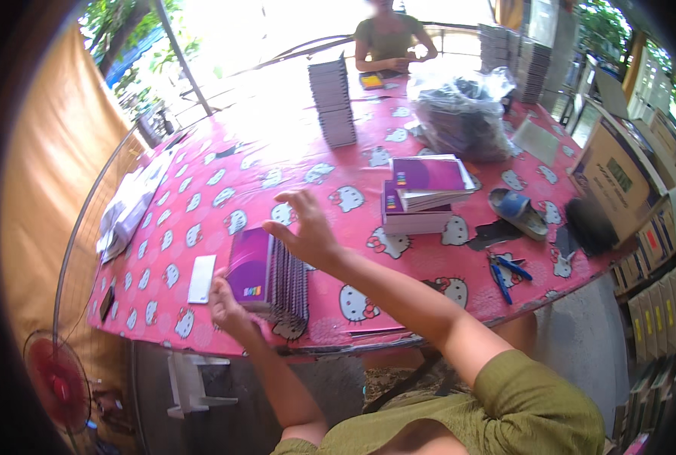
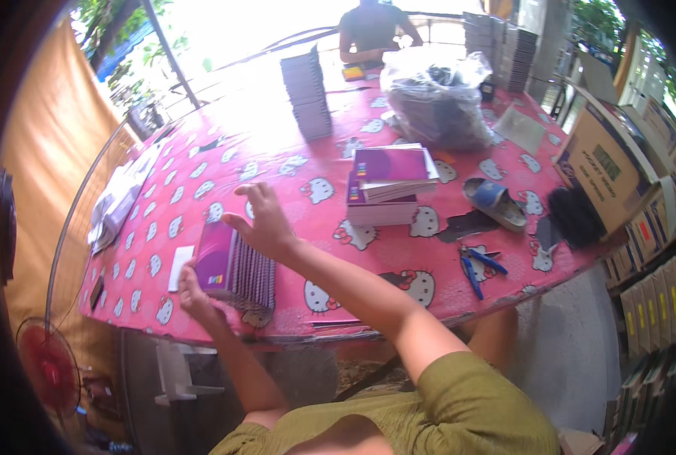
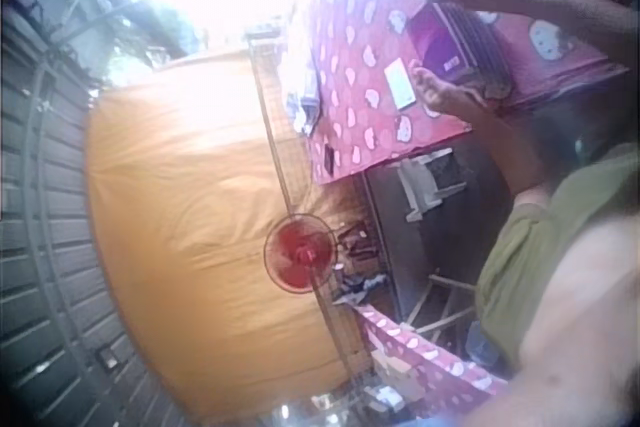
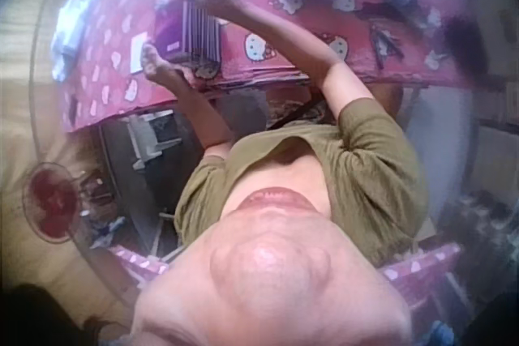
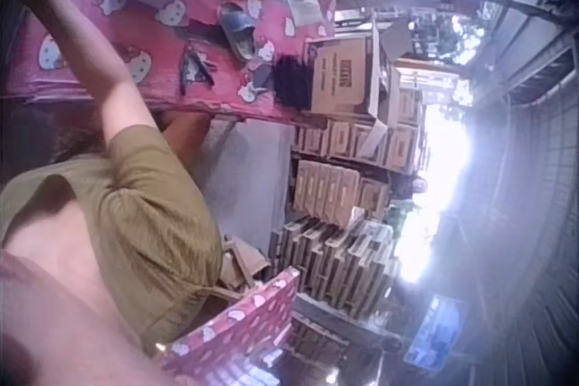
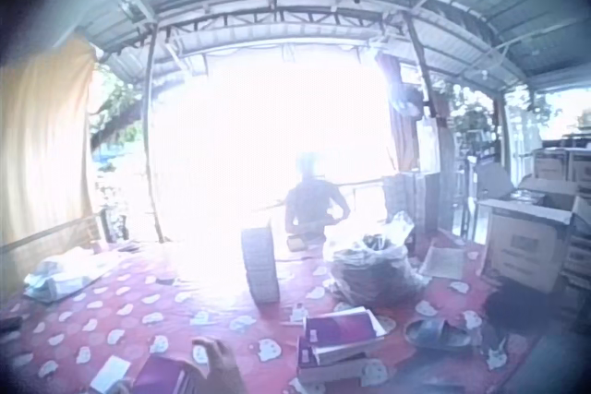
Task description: The person inserts a spiral binding into a stack of notebook paper and covers, then uses pliers to crimp the ends of the wire.
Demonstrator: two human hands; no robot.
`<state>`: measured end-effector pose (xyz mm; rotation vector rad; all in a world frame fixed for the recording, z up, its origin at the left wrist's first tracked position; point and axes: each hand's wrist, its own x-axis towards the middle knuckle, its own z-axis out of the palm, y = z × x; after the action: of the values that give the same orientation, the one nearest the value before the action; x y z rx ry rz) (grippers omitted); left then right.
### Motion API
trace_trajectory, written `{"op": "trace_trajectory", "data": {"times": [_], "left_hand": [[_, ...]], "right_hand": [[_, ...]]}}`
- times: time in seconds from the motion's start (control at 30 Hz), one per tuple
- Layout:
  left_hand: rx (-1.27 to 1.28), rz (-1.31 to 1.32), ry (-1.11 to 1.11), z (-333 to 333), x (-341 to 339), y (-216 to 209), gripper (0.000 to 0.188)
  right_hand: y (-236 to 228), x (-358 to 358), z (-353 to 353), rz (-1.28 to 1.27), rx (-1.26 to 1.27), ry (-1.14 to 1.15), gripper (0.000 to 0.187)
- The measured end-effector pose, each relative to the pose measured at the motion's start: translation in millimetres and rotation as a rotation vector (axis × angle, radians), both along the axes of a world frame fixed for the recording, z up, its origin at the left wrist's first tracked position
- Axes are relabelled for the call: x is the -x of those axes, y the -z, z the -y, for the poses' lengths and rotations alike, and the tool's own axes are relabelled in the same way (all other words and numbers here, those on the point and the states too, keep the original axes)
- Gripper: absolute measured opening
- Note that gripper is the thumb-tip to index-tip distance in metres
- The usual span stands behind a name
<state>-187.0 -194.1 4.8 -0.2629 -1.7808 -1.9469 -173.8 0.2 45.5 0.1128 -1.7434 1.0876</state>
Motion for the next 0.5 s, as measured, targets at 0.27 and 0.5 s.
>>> {"op": "trace_trajectory", "data": {"times": [0.27,0.5], "left_hand": [[-0.234,-0.043,0.737,-109.8,-95.6,-75.4,0.037],[0.092,0.705,0.887,-266.3,-47.6,-30.8,0.051]], "right_hand": [[-14.4,-167.8,-282.2,0.645,0.482,0.449,0.084],[14.1,-150.5,-298.8,1.002,0.871,-0.256,0.091]]}}
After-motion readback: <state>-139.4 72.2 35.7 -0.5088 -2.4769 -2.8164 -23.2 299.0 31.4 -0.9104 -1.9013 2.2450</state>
